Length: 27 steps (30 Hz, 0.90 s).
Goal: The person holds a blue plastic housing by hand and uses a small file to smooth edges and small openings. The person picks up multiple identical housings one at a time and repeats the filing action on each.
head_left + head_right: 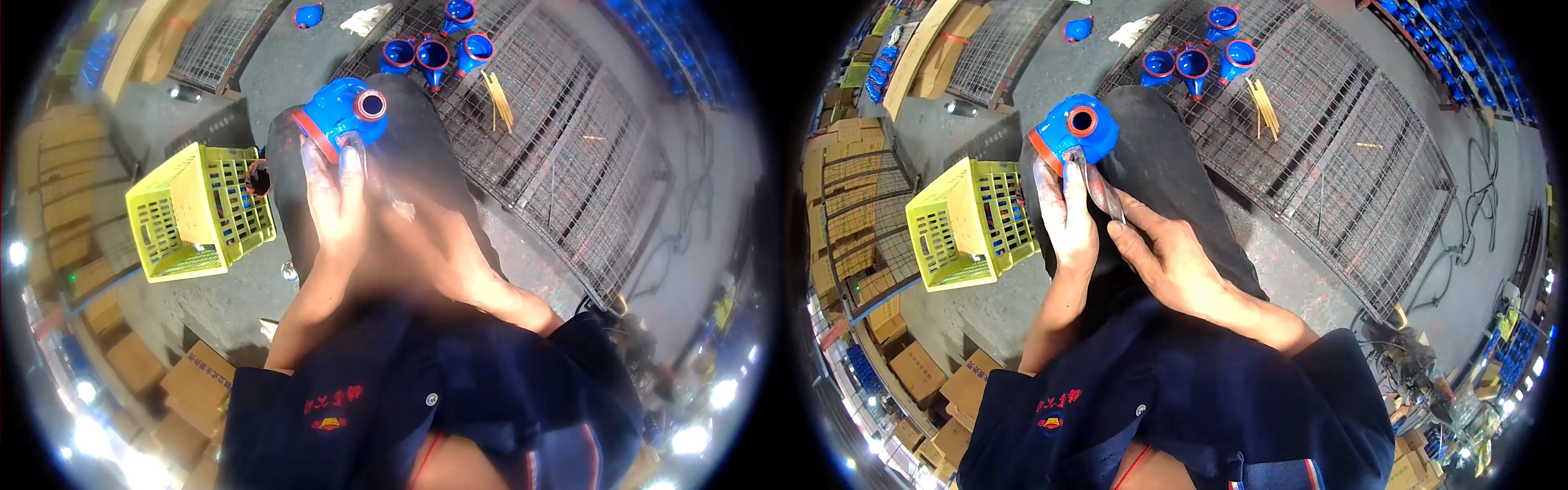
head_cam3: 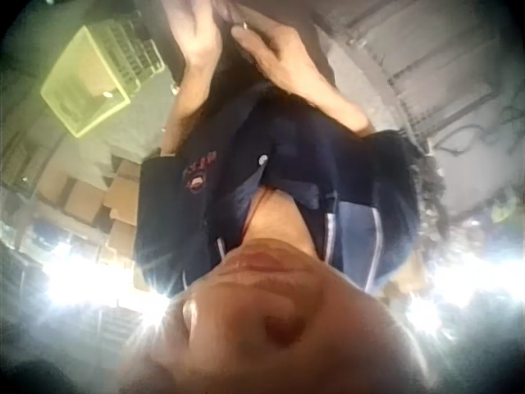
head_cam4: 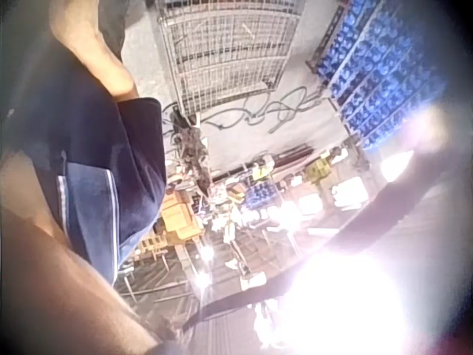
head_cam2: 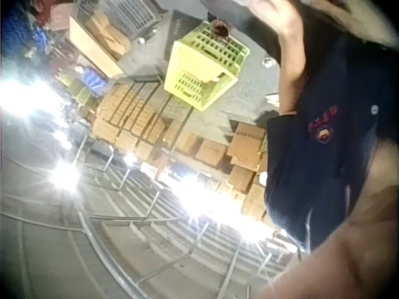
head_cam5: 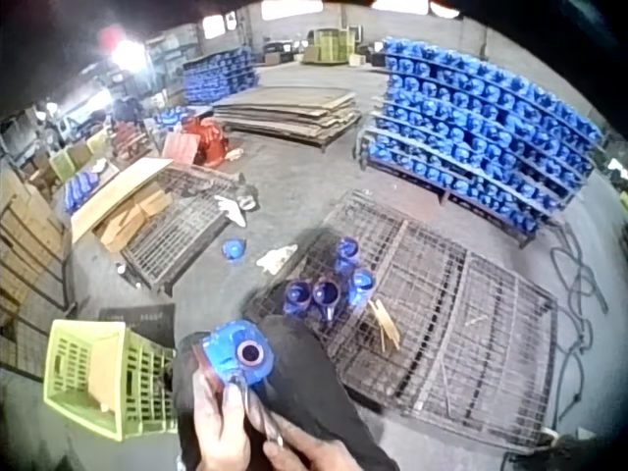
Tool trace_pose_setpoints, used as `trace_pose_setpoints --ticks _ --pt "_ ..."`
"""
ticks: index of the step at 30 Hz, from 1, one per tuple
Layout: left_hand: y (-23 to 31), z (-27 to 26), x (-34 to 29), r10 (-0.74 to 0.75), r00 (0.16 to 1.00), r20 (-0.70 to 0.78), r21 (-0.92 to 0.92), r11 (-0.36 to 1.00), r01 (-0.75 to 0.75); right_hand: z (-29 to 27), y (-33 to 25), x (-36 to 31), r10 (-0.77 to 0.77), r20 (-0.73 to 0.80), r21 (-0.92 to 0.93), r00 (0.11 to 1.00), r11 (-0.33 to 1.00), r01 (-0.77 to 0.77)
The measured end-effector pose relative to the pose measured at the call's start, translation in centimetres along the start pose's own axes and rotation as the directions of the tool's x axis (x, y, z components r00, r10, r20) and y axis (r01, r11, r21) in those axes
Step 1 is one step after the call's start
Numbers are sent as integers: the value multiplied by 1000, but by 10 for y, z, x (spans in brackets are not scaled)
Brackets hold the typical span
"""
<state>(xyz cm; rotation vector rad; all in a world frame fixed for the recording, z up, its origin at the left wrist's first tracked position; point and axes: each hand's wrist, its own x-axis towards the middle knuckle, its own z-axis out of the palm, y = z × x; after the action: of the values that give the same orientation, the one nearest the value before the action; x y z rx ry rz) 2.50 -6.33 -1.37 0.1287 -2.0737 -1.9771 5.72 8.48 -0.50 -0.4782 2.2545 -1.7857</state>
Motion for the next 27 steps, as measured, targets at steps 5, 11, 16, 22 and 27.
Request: trace_pose_setpoints --ticks 5,11,16,22,27 --pt "-22 -7 -1 36 999 -35 31 999 -35 7 1 2 -2 -14 -20 1000 1000 2" --pt "-33 -11 0 18 999 -28 1 1000 -18 11 -2 2 0 -27 -44 1000 999 -1" --pt "-32 -12 1 60 997 -53 23 998 -59 14 -3 1 -3 -40 -65 999 998 1" --pt "-31 -14 0 23 999 -27 -44 999 -24 22 0 0 -5 -61 -115 998 993 -2" --pt "-29 -13 5 104 993 -56 67 993 -101 28 10 3 -113 -118 -283 986 956 76"
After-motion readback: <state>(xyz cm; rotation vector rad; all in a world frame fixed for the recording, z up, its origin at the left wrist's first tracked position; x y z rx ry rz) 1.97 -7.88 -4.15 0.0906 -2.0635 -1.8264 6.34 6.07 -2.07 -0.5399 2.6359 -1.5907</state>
